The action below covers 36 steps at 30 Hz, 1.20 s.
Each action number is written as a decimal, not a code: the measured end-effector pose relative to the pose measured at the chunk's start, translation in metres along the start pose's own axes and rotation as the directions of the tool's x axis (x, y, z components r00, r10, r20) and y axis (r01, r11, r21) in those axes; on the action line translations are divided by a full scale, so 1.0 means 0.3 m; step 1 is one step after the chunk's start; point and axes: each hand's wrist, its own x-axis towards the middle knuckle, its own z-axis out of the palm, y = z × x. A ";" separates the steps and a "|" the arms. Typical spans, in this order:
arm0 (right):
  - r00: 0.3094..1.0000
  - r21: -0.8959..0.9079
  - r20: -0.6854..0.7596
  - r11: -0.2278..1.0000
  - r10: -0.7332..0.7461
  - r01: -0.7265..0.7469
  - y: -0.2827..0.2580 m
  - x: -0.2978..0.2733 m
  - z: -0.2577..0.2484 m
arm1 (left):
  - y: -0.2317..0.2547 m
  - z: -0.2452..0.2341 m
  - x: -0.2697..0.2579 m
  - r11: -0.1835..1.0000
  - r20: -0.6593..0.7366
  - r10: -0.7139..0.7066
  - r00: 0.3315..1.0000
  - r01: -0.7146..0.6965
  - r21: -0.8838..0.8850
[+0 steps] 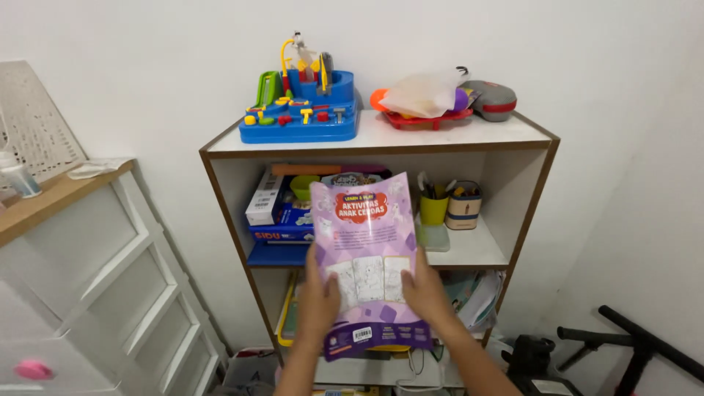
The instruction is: Organizing various items like books, bottles, toys, and stationery on two different shelf units.
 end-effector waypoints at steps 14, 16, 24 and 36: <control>0.881 -0.030 0.446 0.981 -0.160 0.193 0.028 0.004 0.018 | 0.053 0.074 -0.016 0.984 -0.022 0.005 1.000 -0.009 -0.180; 0.903 0.252 0.364 0.958 -0.227 0.139 0.004 0.058 0.007 | 0.050 0.077 -0.016 0.975 0.001 0.011 1.000 -0.011 -0.222; 0.920 0.730 0.186 0.579 0.344 -0.364 -0.110 0.157 0.059 | 0.062 0.114 0.014 0.969 0.134 0.020 0.991 0.014 -0.245; 0.884 0.867 -0.010 0.444 0.468 -0.225 0.019 0.170 0.037 | -0.110 0.087 0.039 0.869 0.510 0.147 0.848 0.136 -0.476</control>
